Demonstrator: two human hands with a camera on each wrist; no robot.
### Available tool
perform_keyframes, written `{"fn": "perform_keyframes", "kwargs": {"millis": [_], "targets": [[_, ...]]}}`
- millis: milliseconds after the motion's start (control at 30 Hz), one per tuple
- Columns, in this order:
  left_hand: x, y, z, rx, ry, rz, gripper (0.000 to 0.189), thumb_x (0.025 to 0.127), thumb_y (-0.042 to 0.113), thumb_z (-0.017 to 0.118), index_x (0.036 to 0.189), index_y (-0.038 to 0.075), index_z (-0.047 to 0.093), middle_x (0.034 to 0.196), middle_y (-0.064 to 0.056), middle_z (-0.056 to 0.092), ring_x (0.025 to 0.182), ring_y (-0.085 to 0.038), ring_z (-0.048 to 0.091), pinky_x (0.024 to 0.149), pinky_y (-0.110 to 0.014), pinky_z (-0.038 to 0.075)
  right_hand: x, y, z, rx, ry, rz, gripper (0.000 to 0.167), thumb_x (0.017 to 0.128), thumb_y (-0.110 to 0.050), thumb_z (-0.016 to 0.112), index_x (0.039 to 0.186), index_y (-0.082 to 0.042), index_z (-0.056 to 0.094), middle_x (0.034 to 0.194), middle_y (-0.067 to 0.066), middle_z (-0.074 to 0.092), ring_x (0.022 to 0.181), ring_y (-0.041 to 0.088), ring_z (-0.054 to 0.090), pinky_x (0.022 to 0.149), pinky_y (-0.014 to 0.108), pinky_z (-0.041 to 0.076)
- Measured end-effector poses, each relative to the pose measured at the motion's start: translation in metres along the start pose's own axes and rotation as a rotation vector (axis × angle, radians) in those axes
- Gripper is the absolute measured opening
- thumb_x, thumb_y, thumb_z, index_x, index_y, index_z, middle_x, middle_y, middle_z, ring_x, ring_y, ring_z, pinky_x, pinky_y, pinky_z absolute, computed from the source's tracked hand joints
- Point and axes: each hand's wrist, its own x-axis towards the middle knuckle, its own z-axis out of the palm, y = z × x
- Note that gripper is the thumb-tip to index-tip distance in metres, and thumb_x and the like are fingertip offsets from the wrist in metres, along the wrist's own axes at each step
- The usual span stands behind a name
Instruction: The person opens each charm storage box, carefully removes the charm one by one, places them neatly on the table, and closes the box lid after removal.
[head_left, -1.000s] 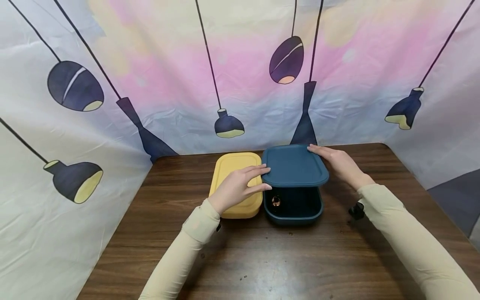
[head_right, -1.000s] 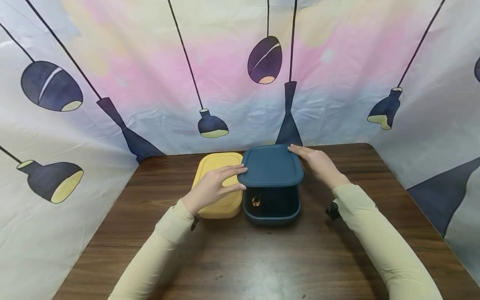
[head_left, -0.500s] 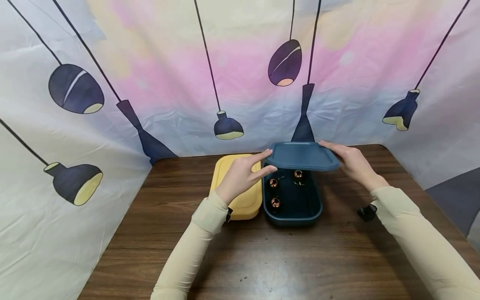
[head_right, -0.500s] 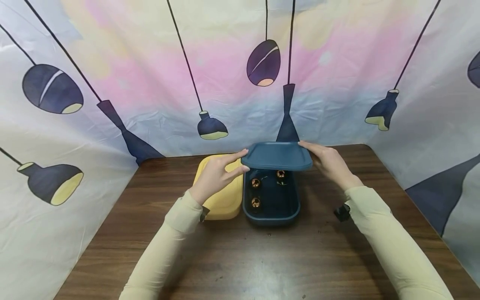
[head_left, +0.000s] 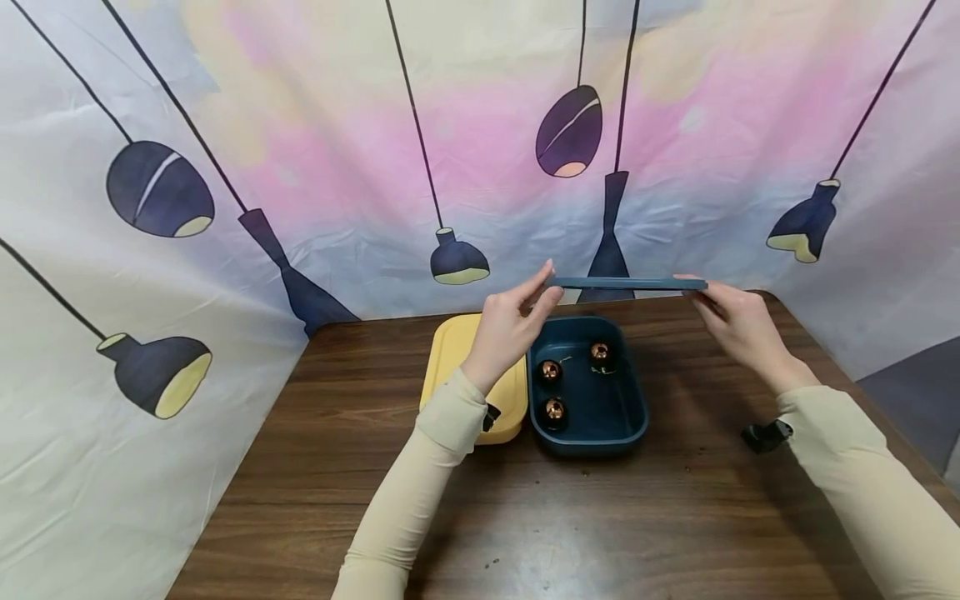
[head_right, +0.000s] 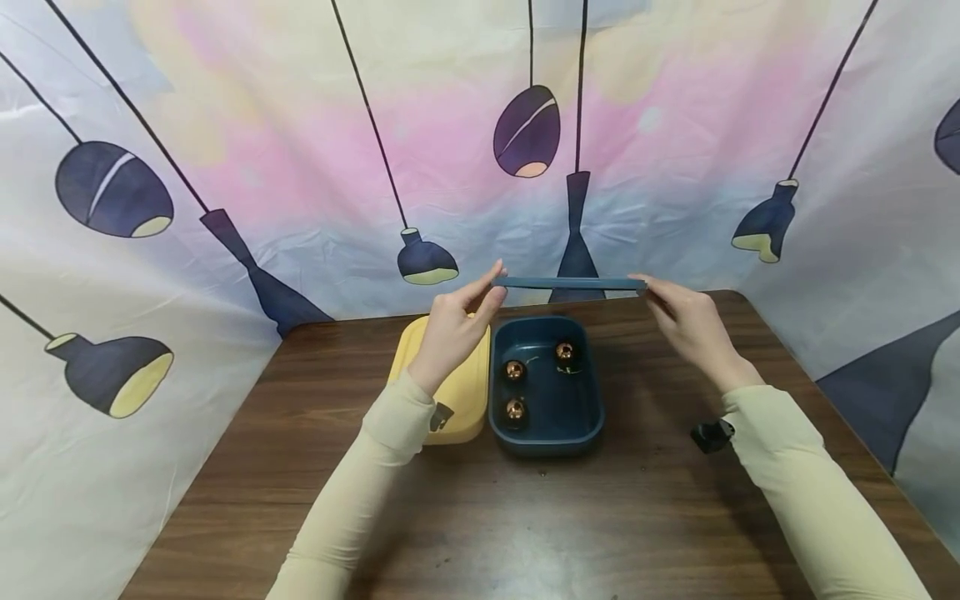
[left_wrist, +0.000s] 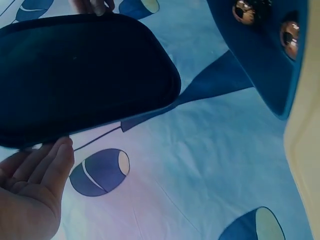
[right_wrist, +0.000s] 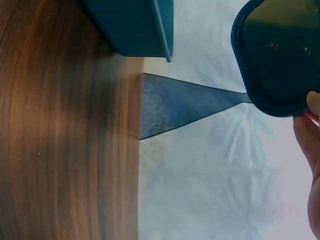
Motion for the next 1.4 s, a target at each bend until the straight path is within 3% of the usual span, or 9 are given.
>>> {"fn": "perform_keyframes", "kwargs": {"millis": [200, 333, 433, 533, 667, 867, 1100, 1233, 1400], "targets": [[0.007, 0.01, 0.016, -0.069, -0.04, 0.016, 0.061, 0.109, 0.027, 0.048, 0.162, 0.016, 0.018, 0.153, -0.007, 0.048, 0.126, -0.019, 0.059, 0.097, -0.029, 0.052, 0.001, -0.006, -0.003, 0.033, 0.104, 0.049, 0.027, 0.089, 0.011, 0.07, 0.114, 0.003, 0.072, 0.101, 0.021, 0.074, 0.079, 0.029, 0.069, 0.073, 0.009, 0.04], [0.009, 0.017, 0.032, -0.14, -0.13, 0.021, 0.069, 0.111, 0.029, 0.042, 0.163, 0.023, -0.004, 0.165, -0.006, 0.025, 0.13, -0.02, 0.056, 0.099, -0.027, 0.05, 0.002, -0.014, -0.004, 0.092, 0.143, 0.115, 0.03, 0.093, 0.007, 0.067, 0.122, 0.001, 0.072, 0.107, 0.022, 0.073, 0.087, -0.006, 0.063, 0.078, 0.001, 0.038], [0.008, 0.021, 0.04, -0.174, -0.136, 0.004, 0.07, 0.111, 0.032, 0.038, 0.161, 0.029, -0.011, 0.164, -0.008, 0.029, 0.13, -0.021, 0.056, 0.103, -0.029, 0.048, 0.002, -0.019, -0.005, 0.129, 0.143, 0.163, 0.027, 0.096, 0.002, 0.065, 0.123, 0.0, 0.072, 0.106, 0.022, 0.073, 0.089, -0.025, 0.05, 0.077, 0.001, 0.039], [0.009, 0.02, 0.044, -0.189, -0.096, -0.014, 0.069, 0.111, 0.034, 0.038, 0.162, 0.029, -0.007, 0.154, -0.013, 0.045, 0.126, -0.021, 0.059, 0.1, -0.029, 0.05, 0.001, -0.024, -0.008, 0.139, 0.14, 0.21, 0.025, 0.098, -0.002, 0.065, 0.122, -0.001, 0.073, 0.105, 0.021, 0.074, 0.088, -0.027, 0.049, 0.077, 0.001, 0.039], [0.01, 0.014, 0.047, -0.215, -0.05, -0.035, 0.06, 0.11, 0.035, 0.04, 0.163, 0.018, 0.017, 0.141, -0.016, 0.058, 0.114, -0.021, 0.067, 0.091, -0.026, 0.054, 0.002, -0.032, -0.013, 0.129, 0.125, 0.278, 0.025, 0.099, -0.01, 0.065, 0.121, -0.002, 0.073, 0.104, 0.021, 0.074, 0.084, -0.028, 0.048, 0.075, 0.001, 0.038], [0.012, 0.004, 0.054, -0.246, -0.016, -0.091, 0.057, 0.109, 0.04, 0.042, 0.158, 0.012, 0.031, 0.136, -0.014, 0.061, 0.111, -0.018, 0.068, 0.088, -0.026, 0.055, 0.006, -0.039, -0.018, 0.122, 0.082, 0.359, 0.029, 0.101, -0.018, 0.063, 0.123, -0.002, 0.073, 0.105, 0.021, 0.074, 0.08, -0.026, 0.047, 0.071, 0.003, 0.038], [0.012, -0.004, 0.074, -0.253, 0.039, -0.073, 0.046, 0.107, 0.039, 0.05, 0.145, 0.015, 0.052, 0.084, -0.004, 0.062, 0.067, -0.012, 0.059, 0.059, -0.027, 0.049, 0.005, -0.037, -0.024, 0.146, 0.08, 0.492, 0.037, 0.102, -0.027, 0.062, 0.124, 0.002, 0.071, 0.106, 0.026, 0.072, 0.076, -0.025, 0.049, 0.068, 0.003, 0.039], [0.011, 0.0, 0.089, -0.261, 0.069, -0.096, 0.049, 0.106, 0.036, 0.054, 0.149, 0.013, 0.05, 0.096, -0.006, 0.069, 0.071, -0.009, 0.061, 0.056, -0.024, 0.049, 0.007, -0.033, -0.034, 0.148, 0.102, 0.547, 0.038, 0.101, -0.03, 0.063, 0.124, -0.001, 0.072, 0.103, 0.02, 0.074, 0.074, -0.024, 0.052, 0.067, 0.002, 0.041], [0.008, 0.007, 0.103, -0.272, 0.053, -0.117, 0.057, 0.106, 0.031, 0.055, 0.157, 0.015, 0.037, 0.107, -0.015, 0.071, 0.072, -0.017, 0.067, 0.058, -0.02, 0.05, 0.005, -0.025, -0.045, 0.138, 0.117, 0.6, 0.039, 0.1, -0.032, 0.065, 0.125, -0.003, 0.072, 0.095, -0.01, 0.074, 0.072, -0.023, 0.055, 0.065, 0.003, 0.043]]}}
